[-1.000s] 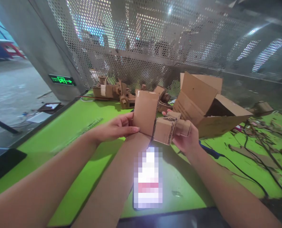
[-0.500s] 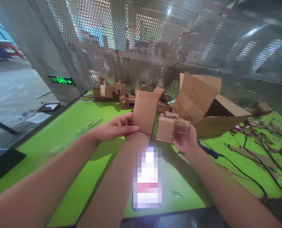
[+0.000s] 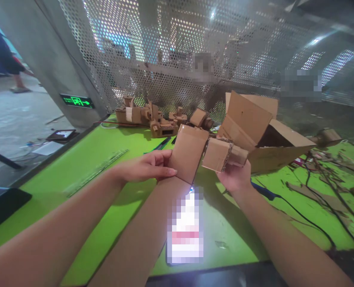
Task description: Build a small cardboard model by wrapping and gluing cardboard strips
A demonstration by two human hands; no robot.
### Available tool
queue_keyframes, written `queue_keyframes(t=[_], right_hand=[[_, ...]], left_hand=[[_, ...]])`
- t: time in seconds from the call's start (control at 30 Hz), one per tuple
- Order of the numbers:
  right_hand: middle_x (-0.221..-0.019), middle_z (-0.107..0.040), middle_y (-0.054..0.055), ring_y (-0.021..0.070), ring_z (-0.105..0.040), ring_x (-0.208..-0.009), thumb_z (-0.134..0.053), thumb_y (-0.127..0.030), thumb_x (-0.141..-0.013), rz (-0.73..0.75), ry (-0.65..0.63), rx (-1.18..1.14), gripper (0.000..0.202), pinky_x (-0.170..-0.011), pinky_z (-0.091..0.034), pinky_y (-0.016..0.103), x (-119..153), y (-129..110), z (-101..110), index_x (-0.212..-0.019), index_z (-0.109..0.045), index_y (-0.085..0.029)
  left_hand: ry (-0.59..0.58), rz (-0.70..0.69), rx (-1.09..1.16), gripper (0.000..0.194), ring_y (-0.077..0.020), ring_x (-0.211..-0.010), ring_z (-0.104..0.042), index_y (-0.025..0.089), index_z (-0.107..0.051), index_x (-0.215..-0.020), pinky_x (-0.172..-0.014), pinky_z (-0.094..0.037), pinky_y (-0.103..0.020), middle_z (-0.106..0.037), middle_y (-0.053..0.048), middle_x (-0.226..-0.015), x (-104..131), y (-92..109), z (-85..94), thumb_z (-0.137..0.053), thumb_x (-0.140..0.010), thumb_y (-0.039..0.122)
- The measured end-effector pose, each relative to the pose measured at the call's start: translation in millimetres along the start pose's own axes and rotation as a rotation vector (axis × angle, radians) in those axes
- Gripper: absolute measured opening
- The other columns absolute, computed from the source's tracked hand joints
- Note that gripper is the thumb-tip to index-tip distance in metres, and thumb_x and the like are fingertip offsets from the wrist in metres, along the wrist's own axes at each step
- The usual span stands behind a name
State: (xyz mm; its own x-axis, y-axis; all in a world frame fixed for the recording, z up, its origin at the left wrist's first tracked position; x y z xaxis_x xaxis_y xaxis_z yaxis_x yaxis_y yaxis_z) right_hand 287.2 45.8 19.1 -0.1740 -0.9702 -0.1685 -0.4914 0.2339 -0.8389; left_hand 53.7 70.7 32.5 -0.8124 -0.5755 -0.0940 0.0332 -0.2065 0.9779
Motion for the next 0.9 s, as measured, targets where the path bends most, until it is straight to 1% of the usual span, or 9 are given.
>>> queue_keyframes(t=[0.1,0.3,0.37,0.47,0.53,0.63,0.73,0.83,0.9], right_hand=[[-0.112,-0.082,0.004,0.0307,-0.073,-0.121,-0.059,-0.051,-0.085,0.016,-0.009,0.021,0.041,-0.102,-0.060,0.052,0.4,-2.5,-1.0,-0.117,-0.076,-0.032],[-0.114,-0.082,0.003,0.0295,-0.073,-0.122,-0.060,-0.050,-0.083,-0.006,0.004,0.010,0.037,-0.104,-0.060,0.049,1.4,-1.8,-3.8,-0.110,-0.077,-0.032],[-0.117,-0.082,0.003,0.0300,-0.072,-0.124,-0.060,-0.050,-0.083,-0.027,-0.012,-0.007,0.037,-0.105,-0.060,0.050,2.4,-0.7,-7.3,-0.111,-0.078,-0.032],[-0.121,-0.081,0.004,0.0319,-0.071,-0.127,-0.059,-0.048,-0.084,-0.075,-0.011,-0.051,0.037,-0.103,-0.060,0.054,4.1,3.1,-10.2,-0.112,-0.078,-0.031],[-0.122,-0.081,0.004,0.0320,-0.070,-0.129,-0.059,-0.047,-0.086,-0.077,-0.001,-0.063,0.036,-0.103,-0.061,0.054,4.9,4.0,-9.7,-0.112,-0.078,-0.031],[-0.124,-0.081,0.003,0.0306,-0.070,-0.128,-0.060,-0.046,-0.088,-0.053,-0.014,-0.068,0.036,-0.103,-0.061,0.052,5.5,2.9,-9.7,-0.115,-0.078,-0.030],[-0.124,-0.081,0.003,0.0304,-0.072,-0.126,-0.062,-0.046,-0.087,-0.063,-0.048,-0.093,0.037,-0.103,-0.062,0.051,6.7,2.8,-12.9,-0.117,-0.078,-0.030],[-0.121,-0.082,0.001,0.0280,-0.076,-0.116,-0.067,-0.043,-0.085,-0.070,-0.049,-0.114,0.033,-0.101,-0.063,0.047,8.2,1.8,-15.0,-0.113,-0.078,-0.031],[-0.116,-0.083,-0.002,0.0245,-0.078,-0.108,-0.073,-0.035,-0.083,-0.066,-0.038,-0.109,0.027,-0.099,-0.064,0.045,9.2,0.8,-15.4,-0.110,-0.078,-0.032]], left_hand=[[-0.103,0.087,0.064,0.031,-0.0152,-0.080,-0.071,0.023,-0.073,-0.120,-0.060,-0.054,-0.019,-0.076,-0.007,-0.104,1.7,-9.2,-6.3,-0.079,-0.093,0.039],[-0.023,0.090,0.074,0.038,-0.0182,-0.085,-0.075,0.025,-0.071,-0.128,-0.060,-0.057,-0.021,-0.078,-0.008,-0.112,1.1,-9.8,4.4,-0.078,-0.094,0.039],[0.092,0.083,0.127,0.044,-0.0199,-0.090,-0.076,0.025,-0.069,-0.132,-0.061,-0.059,-0.023,-0.078,-0.009,-0.120,-0.6,-10.3,17.1,-0.080,-0.092,0.039],[0.387,0.061,0.229,0.048,-0.0174,-0.087,-0.076,0.025,-0.067,-0.131,-0.059,-0.060,-0.021,-0.076,-0.008,-0.127,0.4,-15.3,49.6,-0.084,-0.088,0.036],[0.585,0.013,0.265,0.047,-0.0129,-0.073,-0.072,0.025,-0.065,-0.127,-0.049,-0.055,-0.019,-0.077,-0.006,-0.121,4.7,-17.6,72.8,-0.085,-0.085,0.033],[0.791,-0.064,0.301,0.042,-0.0121,-0.061,-0.066,0.024,-0.064,-0.117,-0.041,-0.051,-0.020,-0.077,-0.001,-0.101,12.7,-19.3,98.1,-0.085,-0.081,0.032],[0.913,-0.116,0.327,0.038,-0.0142,-0.062,-0.065,0.023,-0.066,-0.108,-0.041,-0.052,-0.023,-0.075,-0.001,-0.093,19.4,-20.0,111.1,-0.085,-0.077,0.031],[0.981,-0.111,0.379,0.031,-0.0145,-0.062,-0.064,0.023,-0.070,-0.103,-0.044,-0.054,-0.024,-0.075,-0.002,-0.092,22.4,-24.9,114.5,-0.083,-0.076,0.029],[1.010,-0.089,0.408,0.025,-0.0142,-0.063,-0.064,0.023,-0.071,-0.099,-0.048,-0.055,-0.024,-0.076,-0.003,-0.092,22.7,-29.2,114.1,-0.082,-0.076,0.028]])
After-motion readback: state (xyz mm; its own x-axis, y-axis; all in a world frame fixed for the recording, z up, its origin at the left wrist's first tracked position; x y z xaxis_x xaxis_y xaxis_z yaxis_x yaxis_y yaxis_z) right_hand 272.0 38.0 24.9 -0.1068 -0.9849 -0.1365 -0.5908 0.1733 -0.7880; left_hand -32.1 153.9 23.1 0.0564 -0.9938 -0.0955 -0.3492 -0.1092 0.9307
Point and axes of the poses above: each hand's wrist, its own x-axis away from the middle knuckle, its own z-axis out of the back of the hand, y = z × x, the point moved 8 cm from there along -x, towards the middle knuckle
